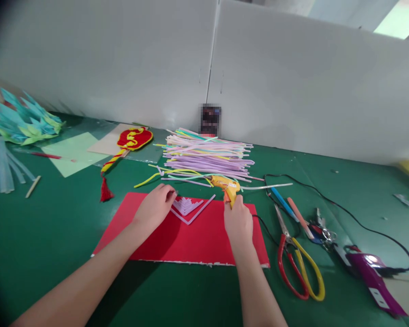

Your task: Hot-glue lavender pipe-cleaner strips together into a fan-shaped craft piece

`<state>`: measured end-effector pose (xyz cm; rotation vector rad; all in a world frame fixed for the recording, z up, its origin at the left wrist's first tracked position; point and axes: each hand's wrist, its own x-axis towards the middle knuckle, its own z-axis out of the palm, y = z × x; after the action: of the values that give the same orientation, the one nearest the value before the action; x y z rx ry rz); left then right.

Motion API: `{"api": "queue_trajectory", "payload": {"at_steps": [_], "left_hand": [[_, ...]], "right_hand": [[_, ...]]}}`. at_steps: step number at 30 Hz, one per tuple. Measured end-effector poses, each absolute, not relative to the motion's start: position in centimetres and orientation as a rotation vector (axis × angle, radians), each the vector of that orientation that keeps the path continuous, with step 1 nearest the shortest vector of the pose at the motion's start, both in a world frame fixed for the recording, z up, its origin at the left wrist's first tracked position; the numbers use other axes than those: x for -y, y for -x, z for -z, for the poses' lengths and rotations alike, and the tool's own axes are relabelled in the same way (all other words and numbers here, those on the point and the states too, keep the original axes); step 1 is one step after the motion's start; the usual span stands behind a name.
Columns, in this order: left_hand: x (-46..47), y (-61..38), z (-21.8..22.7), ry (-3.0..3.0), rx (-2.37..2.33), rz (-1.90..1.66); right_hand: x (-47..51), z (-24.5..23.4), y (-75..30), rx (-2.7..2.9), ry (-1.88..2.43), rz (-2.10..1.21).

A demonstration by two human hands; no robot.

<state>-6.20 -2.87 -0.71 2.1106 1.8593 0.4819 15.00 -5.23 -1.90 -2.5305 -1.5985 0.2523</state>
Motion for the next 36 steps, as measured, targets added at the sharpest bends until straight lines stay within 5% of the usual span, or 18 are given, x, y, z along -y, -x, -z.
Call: {"api": "queue_trajectory", "payload": {"at_steps": [7, 36], "left_hand": [[4.2, 4.4, 0.7, -2.406, -2.014, -0.241], [2.1, 7.4, 1.6, -2.177, -1.401, -0.448]], "right_hand": [[5.4, 1.4, -14.5, 1.587, 2.552, -0.287], [5.4, 1.5, -14.8, 1.630, 2.519, -0.321]]}}
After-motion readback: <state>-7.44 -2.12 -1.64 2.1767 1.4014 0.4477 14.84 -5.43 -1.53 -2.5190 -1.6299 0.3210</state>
